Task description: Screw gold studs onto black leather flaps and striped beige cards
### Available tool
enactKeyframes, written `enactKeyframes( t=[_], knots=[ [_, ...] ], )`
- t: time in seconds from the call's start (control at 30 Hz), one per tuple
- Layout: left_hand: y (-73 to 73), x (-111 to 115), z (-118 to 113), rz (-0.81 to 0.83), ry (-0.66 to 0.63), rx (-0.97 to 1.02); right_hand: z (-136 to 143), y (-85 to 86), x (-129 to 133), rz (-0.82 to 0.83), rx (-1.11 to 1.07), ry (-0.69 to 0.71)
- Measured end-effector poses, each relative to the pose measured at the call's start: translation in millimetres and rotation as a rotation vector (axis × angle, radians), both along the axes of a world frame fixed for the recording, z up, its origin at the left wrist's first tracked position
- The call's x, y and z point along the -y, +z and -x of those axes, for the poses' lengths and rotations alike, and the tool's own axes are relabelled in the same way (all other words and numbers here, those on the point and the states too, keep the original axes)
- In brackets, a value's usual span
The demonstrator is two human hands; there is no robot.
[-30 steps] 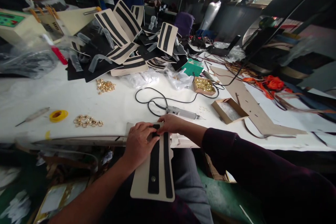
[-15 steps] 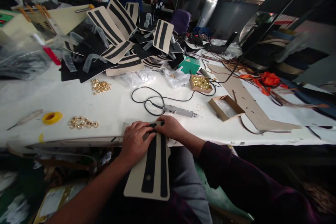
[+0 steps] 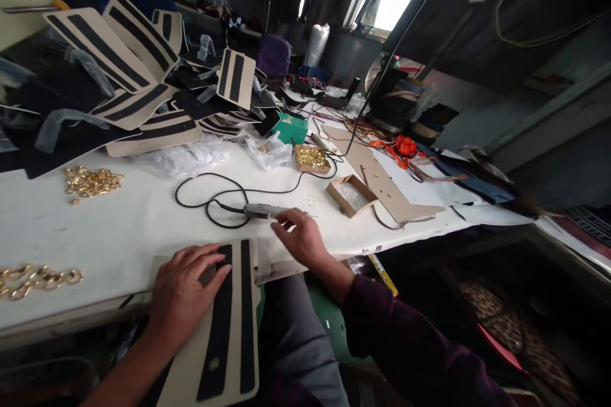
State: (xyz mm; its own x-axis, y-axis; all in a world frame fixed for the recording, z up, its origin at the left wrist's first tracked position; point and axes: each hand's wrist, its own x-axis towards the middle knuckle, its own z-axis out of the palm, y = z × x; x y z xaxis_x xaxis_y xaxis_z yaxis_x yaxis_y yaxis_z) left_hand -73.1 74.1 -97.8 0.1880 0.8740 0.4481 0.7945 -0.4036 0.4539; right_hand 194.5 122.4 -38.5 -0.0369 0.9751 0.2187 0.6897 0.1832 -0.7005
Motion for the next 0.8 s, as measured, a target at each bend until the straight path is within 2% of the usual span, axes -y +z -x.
enactKeyframes(
  t=[0.07,0.13,0.2,0.27,0.4,0.5,0.8],
  knots=[
    [-0.1,0.3,0.0,-0.011,0.006,0.005,-44.0,0.1,-10.1,-0.024,0.021,-0.173],
    [-0.5,0.3,-0.2,-0.015,0.009,0.010,-85.8,-2.6,-22.4,0.025,0.090,-0.336],
    [-0.7,0.1,-0.5,-0.016,0.001,0.019,-117.6,-8.6,-34.7,0.095,0.187,-0.411],
    [-0.4,-0.1,-1.0,-0.022,-0.004,0.030,-136.0,-16.7,-46.2,0.153,0.283,-0.427],
    [1.3,0.2,-2.7,-0.023,0.010,0.034,-143.8,-29.1,-64.4,0.203,0.375,-0.416],
    [2.2,0.2,-3.6,-0.015,0.018,0.025,-142.4,-29.3,-68.2,0.218,0.405,-0.387],
    [0.3,-1.1,-2.1,-0.026,0.009,0.028,-144.2,-20.8,-44.5,0.160,0.545,-0.288]
  ],
)
